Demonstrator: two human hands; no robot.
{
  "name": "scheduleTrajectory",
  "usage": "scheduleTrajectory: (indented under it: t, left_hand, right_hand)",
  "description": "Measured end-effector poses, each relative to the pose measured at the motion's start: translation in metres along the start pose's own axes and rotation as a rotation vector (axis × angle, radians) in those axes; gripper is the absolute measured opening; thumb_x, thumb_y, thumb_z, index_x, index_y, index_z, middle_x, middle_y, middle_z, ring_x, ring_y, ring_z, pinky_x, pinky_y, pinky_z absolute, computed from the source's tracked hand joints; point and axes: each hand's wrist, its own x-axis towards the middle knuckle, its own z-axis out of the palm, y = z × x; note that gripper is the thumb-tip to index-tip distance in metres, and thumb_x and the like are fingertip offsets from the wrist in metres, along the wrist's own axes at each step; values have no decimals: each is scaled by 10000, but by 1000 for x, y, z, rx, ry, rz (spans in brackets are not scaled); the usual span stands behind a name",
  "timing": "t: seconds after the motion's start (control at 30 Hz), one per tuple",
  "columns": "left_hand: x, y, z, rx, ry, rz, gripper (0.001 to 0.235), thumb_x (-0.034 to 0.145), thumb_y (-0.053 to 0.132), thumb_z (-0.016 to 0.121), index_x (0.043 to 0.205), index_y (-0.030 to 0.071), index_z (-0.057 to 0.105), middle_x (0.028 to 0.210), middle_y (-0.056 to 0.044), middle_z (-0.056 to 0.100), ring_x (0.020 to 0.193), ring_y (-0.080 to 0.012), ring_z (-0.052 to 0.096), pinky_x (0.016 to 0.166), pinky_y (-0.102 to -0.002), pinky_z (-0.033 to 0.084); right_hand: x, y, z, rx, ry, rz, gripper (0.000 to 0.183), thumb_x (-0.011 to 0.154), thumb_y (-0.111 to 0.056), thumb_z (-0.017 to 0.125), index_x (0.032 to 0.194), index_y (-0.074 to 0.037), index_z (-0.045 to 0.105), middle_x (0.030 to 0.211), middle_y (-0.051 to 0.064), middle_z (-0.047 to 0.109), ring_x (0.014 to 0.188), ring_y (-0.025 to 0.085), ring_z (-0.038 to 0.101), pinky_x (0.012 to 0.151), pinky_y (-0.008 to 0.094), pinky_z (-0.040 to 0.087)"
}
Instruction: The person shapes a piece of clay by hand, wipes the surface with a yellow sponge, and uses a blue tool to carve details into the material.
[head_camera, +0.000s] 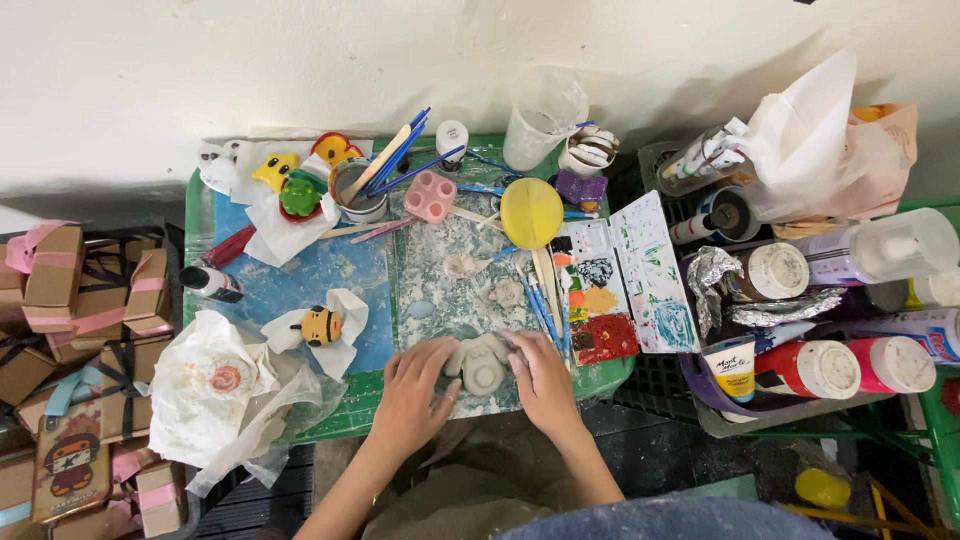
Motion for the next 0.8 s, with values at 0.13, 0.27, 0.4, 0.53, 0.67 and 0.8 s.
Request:
scheduleTrajectory:
  t: [0.13, 0.27, 0.4, 0.53, 0.67, 0.8]
  left_hand:
    - [-5, -1, 1, 44, 99, 99, 507, 836, 174, 734, 1310, 104, 568, 1444, -192, 507, 1282, -377, 530, 1032, -524, 403]
    - [-10, -4, 6, 29, 160, 43, 476, 852, 167, 760, 1288, 57, 604, 1422, -164, 527, 1264, -391, 528, 1038, -512, 433]
    - [-10, -9, 10, -20, 216, 37, 377, 801, 164, 795, 1150, 95, 670, 1362, -103, 595, 1277, -352, 554, 1056, -490, 437]
    - [-9, -10, 9, -28, 192, 31, 372, 769, 126, 803, 1120, 65, 697, 1320, -106, 619, 1260, -355, 559, 1050, -495, 425]
    - [-9, -10, 5, -68, 181, 50, 333, 745, 109, 814, 1064, 84, 719, 1220, -34, 673, 1262, -296, 586, 1037, -474, 427]
    - [-9, -10, 6, -74, 165, 66, 274, 751, 117, 829, 1001, 90, 720, 1173, -11, 693, 1245, -271, 589, 1022, -473, 414]
  right_hand:
    - [-6, 1, 4, 6, 49, -23, 298, 1017, -69, 556, 1272, -138, 694, 1213, 129, 620, 1085, 294, 651, 903, 383, 526]
    - [-13, 1, 14, -132, 92, -128, 328, 984, -89, 577, 1293, -145, 671, 1246, 127, 624, 1102, 321, 651, 898, 400, 521]
    - [-20, -6, 19, -136, 120, -181, 328, 945, -157, 626, 1267, -179, 684, 1362, 172, 555, 1178, 354, 591, 1001, 460, 481]
    - [-15, -9, 18, -306, 36, -438, 330, 926, -210, 675, 1255, -203, 675, 1465, 207, 499, 1336, 400, 491, 1097, 509, 390]
    - [-3, 0, 26, -342, 43, -450, 351, 931, -171, 629, 1281, -159, 623, 1453, 214, 485, 1321, 397, 496, 1103, 532, 381]
    - [-9, 8, 37, 5, 153, -299, 275, 1026, -37, 517, 1289, -104, 561, 1479, 175, 511, 1366, 370, 530, 1145, 463, 432]
